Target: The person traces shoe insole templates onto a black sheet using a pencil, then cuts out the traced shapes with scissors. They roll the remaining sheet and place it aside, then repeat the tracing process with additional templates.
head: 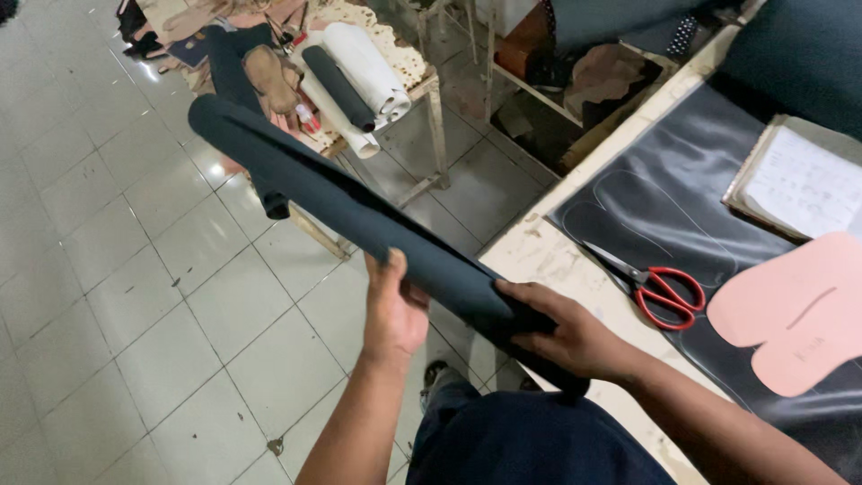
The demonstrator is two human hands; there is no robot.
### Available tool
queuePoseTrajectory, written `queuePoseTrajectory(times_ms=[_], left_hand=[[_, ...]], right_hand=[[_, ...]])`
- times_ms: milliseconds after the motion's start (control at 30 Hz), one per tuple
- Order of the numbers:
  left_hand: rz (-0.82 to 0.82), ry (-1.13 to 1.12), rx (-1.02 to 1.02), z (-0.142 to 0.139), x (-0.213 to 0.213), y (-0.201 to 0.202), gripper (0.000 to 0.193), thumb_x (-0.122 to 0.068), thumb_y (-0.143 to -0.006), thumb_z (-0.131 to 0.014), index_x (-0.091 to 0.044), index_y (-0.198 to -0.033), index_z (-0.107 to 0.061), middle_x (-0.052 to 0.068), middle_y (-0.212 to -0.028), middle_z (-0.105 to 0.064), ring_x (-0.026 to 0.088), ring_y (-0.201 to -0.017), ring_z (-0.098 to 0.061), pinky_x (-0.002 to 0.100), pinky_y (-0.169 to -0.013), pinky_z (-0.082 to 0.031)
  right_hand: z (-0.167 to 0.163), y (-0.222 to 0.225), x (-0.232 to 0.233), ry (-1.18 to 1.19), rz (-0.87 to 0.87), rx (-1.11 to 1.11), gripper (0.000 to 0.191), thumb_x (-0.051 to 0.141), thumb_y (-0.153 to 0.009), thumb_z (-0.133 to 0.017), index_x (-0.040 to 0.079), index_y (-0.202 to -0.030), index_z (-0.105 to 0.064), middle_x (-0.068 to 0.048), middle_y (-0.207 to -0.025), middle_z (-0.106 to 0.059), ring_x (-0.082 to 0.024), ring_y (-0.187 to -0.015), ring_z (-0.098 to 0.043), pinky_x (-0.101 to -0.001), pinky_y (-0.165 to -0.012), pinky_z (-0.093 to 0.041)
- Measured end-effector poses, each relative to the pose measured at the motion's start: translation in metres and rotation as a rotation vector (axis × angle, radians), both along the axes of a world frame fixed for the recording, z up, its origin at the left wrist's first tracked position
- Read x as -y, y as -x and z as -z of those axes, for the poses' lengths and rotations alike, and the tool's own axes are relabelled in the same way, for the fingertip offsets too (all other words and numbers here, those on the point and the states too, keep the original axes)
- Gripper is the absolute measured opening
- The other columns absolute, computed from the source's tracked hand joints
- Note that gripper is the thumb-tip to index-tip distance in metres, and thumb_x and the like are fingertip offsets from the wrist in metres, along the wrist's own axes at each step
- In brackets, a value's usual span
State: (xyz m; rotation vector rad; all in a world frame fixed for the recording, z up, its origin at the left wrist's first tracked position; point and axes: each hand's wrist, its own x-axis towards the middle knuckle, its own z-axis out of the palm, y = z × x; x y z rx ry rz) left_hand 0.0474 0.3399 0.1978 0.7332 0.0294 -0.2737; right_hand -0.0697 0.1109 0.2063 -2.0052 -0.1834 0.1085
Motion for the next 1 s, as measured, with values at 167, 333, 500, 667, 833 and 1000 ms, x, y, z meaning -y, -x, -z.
queuePoseTrajectory(times_ms=[167, 333, 500, 667, 833, 1000], left_hand=[[-0.164, -0.272, -0.101, 0.048, -0.03, -0.101, 0.077, -0.003, -0.078, -0.071, -0.011, -0.148, -0.039, 0.013, -0.124, -0.059, 0.028, -0.111, -0.061, 0.047, -0.096, -0.053], [-0.228, -0.315, -0.096, 0.09, -0.105, -0.269, 0.078, 0.001, -0.078, -0.072, -0.007, -0.149, -0.04, 0.015, -0.127, -0.061, 0.03, -0.111, -0.063, 0.045, -0.098, -0.054], [-0.217, -0.402, 0.112, 0.1, -0.178, -0.432, 0.088, 0.008, -0.073, -0.072, -0.009, -0.153, -0.037, 0.011, -0.132, -0.058, 0.028, -0.114, -0.062, 0.043, -0.101, -0.054], [-0.115, -0.602, 0.039, 0.091, -0.218, -0.573, 0.098, 0.003, -0.076, -0.079, -0.01, -0.159, -0.029, 0.013, -0.145, -0.057, 0.029, -0.124, -0.063, 0.044, -0.106, -0.055], [0.177, -1.944, 0.304, 0.114, -0.195, -0.602, 0.109, -0.036, -0.084, -0.085, -0.03, -0.167, -0.014, 0.023, -0.168, -0.008, 0.048, -0.147, -0.026, 0.059, -0.112, -0.04], [0.367, -2.19, 0.544, 0.144, -0.155, -0.567, 0.069, -0.049, -0.09, -0.063, -0.034, -0.156, -0.046, 0.016, -0.175, -0.002, 0.043, -0.16, -0.01, 0.082, -0.097, -0.035]], right_hand=[[0.008, -0.123, -0.072, -0.06, -0.108, -0.221, 0.086, 0.021, -0.085, -0.076, 0.013, -0.159, -0.032, -0.015, -0.141, -0.053, -0.026, -0.128, -0.058, -0.0327, -0.106, -0.046], [0.029, -0.248, -0.137, -0.113, -0.203, -0.165, 0.093, 0.025, -0.086, -0.079, 0.008, -0.161, -0.027, -0.017, -0.156, -0.039, -0.032, -0.139, -0.046, -0.0387, -0.111, -0.042], [0.042, -0.329, -0.174, -0.171, -0.143, -0.427, 0.09, 0.032, -0.085, -0.074, 0.011, -0.159, -0.027, -0.012, -0.159, -0.03, -0.03, -0.131, -0.054, -0.0394, -0.102, -0.055], [0.067, -0.331, -0.154, -0.114, 0.054, -0.579, 0.081, 0.03, -0.086, -0.073, 0.011, -0.155, -0.036, -0.012, -0.157, -0.034, -0.027, -0.122, -0.065, -0.0373, -0.099, -0.054], [0.105, -0.284, -0.117, -0.006, 0.359, -0.558, 0.067, 0.027, -0.087, -0.075, 0.005, -0.144, -0.048, -0.009, -0.153, -0.042, -0.023, -0.121, -0.065, -0.0346, -0.097, -0.055], [0.129, -0.185, -0.059, 0.254, 0.913, -0.219, 0.05, 0.014, -0.085, -0.076, 0.007, -0.132, -0.062, -0.012, -0.135, -0.061, -0.029, -0.113, -0.066, -0.0358, -0.091, -0.058]])
